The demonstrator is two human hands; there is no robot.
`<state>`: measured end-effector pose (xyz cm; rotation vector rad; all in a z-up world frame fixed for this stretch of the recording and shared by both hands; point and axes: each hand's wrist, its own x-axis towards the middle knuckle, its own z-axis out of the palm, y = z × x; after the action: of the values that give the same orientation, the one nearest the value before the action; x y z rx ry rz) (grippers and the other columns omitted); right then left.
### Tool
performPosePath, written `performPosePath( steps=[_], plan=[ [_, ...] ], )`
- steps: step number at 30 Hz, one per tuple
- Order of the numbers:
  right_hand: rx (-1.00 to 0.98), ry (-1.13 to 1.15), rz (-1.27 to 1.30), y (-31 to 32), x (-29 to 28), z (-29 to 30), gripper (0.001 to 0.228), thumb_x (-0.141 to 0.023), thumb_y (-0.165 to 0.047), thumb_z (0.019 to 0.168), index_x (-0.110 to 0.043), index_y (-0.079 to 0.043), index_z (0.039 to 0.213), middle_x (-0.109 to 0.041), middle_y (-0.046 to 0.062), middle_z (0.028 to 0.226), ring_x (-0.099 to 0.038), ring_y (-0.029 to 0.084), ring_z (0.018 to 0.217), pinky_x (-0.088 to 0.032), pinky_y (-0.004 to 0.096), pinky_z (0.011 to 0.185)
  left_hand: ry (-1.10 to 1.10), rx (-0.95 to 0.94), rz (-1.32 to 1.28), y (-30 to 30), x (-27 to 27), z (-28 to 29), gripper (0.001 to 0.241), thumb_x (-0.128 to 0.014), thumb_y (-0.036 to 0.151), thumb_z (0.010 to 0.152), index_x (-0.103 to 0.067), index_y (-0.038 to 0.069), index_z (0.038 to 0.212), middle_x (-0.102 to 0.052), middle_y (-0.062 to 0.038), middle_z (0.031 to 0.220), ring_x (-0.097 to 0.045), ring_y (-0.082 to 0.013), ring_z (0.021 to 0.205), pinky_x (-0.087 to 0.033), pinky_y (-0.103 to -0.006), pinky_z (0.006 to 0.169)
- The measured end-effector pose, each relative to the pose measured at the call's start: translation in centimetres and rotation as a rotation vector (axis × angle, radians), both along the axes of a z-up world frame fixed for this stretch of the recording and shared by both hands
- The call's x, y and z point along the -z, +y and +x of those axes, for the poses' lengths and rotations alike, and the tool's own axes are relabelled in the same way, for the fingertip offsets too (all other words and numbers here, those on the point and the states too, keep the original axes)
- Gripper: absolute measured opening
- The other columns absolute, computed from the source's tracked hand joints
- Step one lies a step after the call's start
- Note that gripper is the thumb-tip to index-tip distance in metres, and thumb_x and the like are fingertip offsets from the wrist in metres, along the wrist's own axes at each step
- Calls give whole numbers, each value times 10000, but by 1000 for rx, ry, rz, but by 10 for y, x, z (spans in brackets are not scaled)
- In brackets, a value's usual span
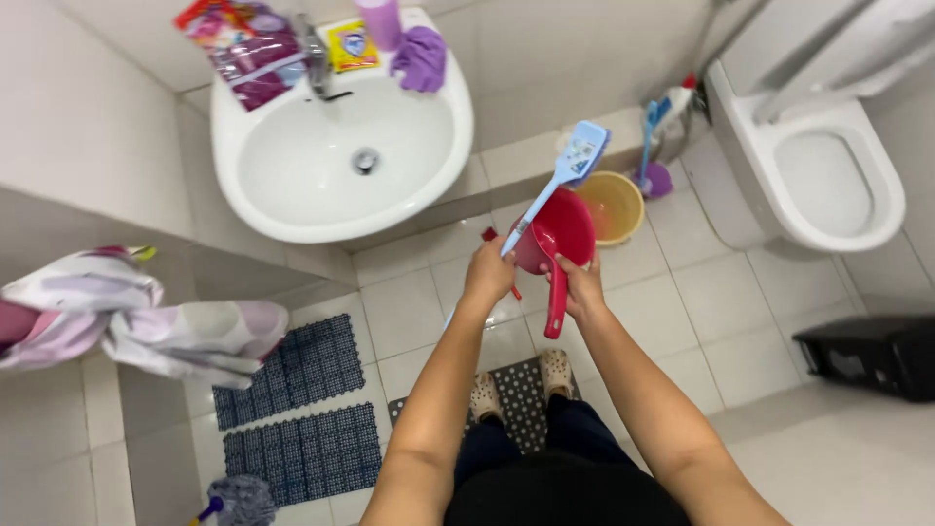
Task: Cleaning a toilet bowl with a brush and preparing a cleaning solution in a sink.
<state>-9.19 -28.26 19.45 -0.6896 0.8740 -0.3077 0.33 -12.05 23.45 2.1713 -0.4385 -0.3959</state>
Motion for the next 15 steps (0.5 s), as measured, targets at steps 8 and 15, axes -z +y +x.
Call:
performPosePath(
  steps=[8, 15],
  plan=[
    [-81, -1, 366, -79, 114, -46, 371, -697, -117, 962, -564, -10, 1291, -705, 151, 1048, -704, 208, 833, -615, 281, 701, 296, 159, -163, -96, 64, -13, 615, -654, 3, 832, -512, 98, 1423, -711, -202, 1129, -708, -334, 991, -557, -419, 859],
    [-172, 210, 273, -171, 162, -29, 215, -597, -276, 998, -594, -98, 1118, -666, 61, 884, -588, 201, 659, -535, 311, 559, 738, 184, -324, -196, 95, -3, 952, -617, -70, 843, -174, 178, 1648, -683, -150, 1005, -677, -205, 665, -538, -332, 522]
  ],
)
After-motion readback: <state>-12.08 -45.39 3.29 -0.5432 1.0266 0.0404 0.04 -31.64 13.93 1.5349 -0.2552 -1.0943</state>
